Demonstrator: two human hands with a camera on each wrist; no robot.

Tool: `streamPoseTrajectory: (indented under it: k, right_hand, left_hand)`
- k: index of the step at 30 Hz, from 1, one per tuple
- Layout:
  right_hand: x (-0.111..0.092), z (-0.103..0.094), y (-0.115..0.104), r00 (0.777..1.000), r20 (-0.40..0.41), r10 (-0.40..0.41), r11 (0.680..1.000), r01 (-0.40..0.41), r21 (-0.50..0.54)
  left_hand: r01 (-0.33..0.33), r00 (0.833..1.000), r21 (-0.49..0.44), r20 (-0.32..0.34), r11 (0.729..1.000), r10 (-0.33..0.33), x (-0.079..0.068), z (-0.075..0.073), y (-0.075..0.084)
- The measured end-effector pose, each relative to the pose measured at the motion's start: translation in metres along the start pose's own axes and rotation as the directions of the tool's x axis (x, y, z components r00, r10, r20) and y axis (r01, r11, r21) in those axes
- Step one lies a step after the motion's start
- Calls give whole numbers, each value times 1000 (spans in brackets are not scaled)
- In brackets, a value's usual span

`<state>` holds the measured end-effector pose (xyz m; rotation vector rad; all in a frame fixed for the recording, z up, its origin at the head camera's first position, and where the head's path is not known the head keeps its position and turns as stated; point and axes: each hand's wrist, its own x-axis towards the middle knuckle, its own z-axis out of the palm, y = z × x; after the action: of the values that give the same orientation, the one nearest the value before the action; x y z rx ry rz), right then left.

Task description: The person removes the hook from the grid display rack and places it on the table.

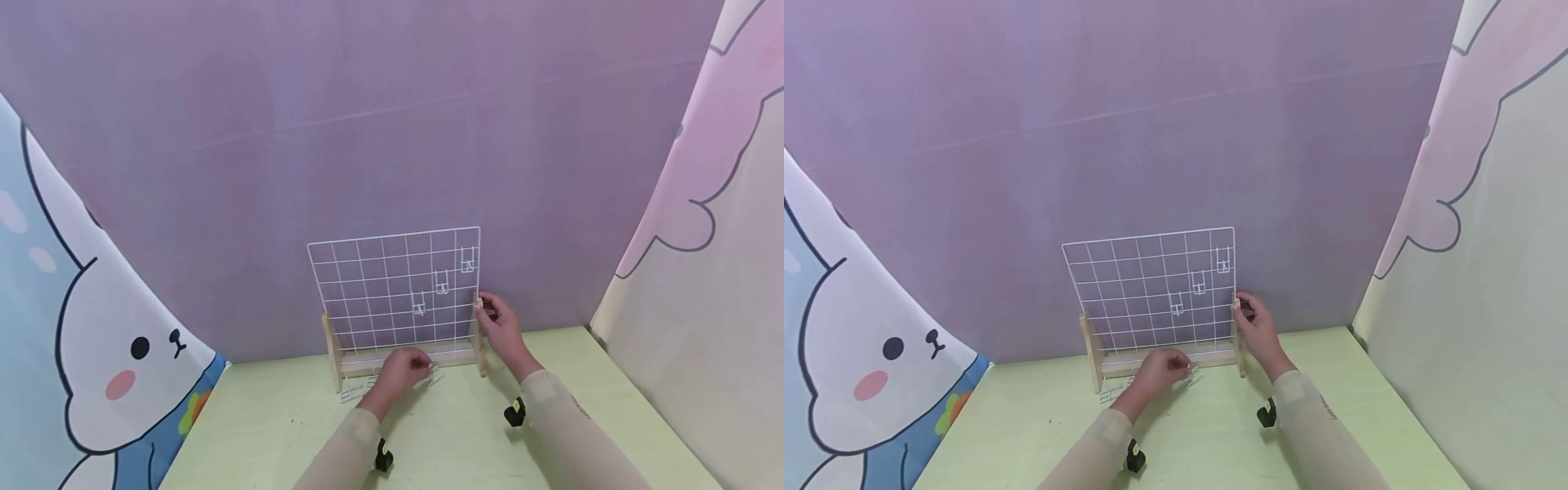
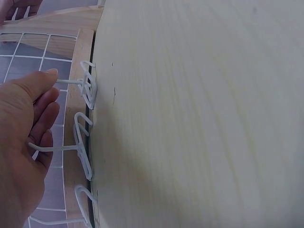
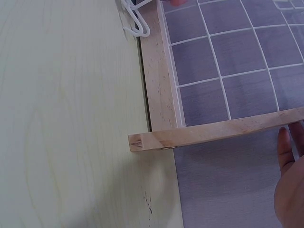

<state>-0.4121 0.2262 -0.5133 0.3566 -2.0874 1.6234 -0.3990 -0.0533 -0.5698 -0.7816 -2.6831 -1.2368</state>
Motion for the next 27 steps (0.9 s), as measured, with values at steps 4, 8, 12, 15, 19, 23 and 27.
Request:
streamPoseTrajectory:
  k: [4, 8, 12, 15, 19, 23, 27]
  right_hand:
    - [1, 0, 5, 1000, -1, -2, 1000, 2, -13]
    - [0, 0, 5, 1000, -3, 2, 1000, -2, -5]
    - [0, -1, 5, 1000, -3, 1, 1000, -1, 1]
    - [1, -1, 5, 1000, -7, 0, 1000, 0, 3]
    - [0, 1, 2, 1000, -8, 5, 1000, -5, 3]
    - [-3, 0, -15, 1000, 5, 6, 1000, -6, 7]
    - [-8, -2, -34, 1000, 12, -9, 1000, 9, 3]
  left_hand:
    - [17, 1000, -16, -9, 1000, -17, -1, -1, -1]
    - [36, 999, -15, -37, 999, -36, 0, -3, 1]
    - [64, 994, -4, -84, 998, -64, 0, -6, 4]
    - [73, 989, 10, -129, 997, -71, 2, -9, 8]
    - [53, 981, 13, -186, 999, -49, 5, -13, 15]
    - [32, 974, -4, -224, 999, -32, 6, -18, 20]
    - [7, 964, -31, -267, 999, -15, 7, -22, 26]
